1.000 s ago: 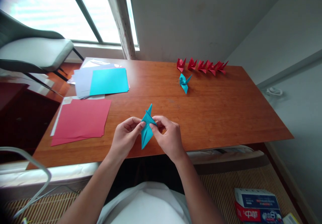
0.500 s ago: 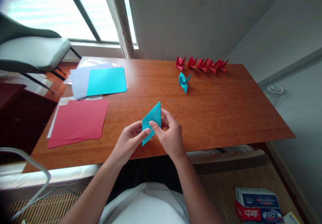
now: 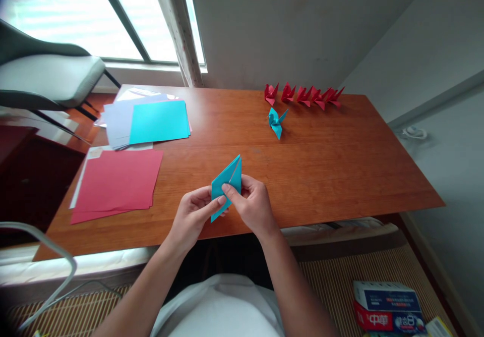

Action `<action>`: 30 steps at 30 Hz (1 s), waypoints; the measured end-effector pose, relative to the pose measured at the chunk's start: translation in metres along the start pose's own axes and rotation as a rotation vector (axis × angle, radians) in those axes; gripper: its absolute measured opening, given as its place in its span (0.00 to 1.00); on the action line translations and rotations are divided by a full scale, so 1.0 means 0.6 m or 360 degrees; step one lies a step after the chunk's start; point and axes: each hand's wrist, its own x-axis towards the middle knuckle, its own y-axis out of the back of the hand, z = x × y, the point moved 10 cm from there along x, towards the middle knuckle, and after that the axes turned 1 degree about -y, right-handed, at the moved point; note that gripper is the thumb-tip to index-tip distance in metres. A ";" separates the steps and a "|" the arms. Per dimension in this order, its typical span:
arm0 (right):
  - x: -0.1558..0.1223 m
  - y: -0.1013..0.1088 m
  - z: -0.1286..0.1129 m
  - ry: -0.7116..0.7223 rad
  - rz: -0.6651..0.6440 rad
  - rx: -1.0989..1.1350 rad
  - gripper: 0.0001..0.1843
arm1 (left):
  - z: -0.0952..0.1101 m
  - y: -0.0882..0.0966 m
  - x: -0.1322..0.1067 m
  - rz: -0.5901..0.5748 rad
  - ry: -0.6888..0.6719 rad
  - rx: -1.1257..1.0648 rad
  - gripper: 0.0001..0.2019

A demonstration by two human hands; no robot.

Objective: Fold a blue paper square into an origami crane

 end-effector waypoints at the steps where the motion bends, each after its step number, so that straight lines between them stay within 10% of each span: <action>1: -0.001 -0.001 0.000 -0.0001 -0.0004 0.0002 0.11 | 0.003 0.001 0.000 0.0013 -0.0021 0.0005 0.15; 8: -0.002 0.003 -0.010 0.0035 -0.0084 -0.0171 0.09 | 0.014 -0.015 0.006 -0.0160 -0.0033 0.0061 0.17; 24: -0.003 0.041 -0.008 0.0157 0.0371 0.0045 0.14 | 0.007 0.006 0.008 0.0044 -0.0067 0.0202 0.17; 30: 0.008 0.047 -0.002 0.0105 0.0232 -0.0094 0.15 | 0.008 0.023 0.006 0.0071 -0.0084 0.0220 0.15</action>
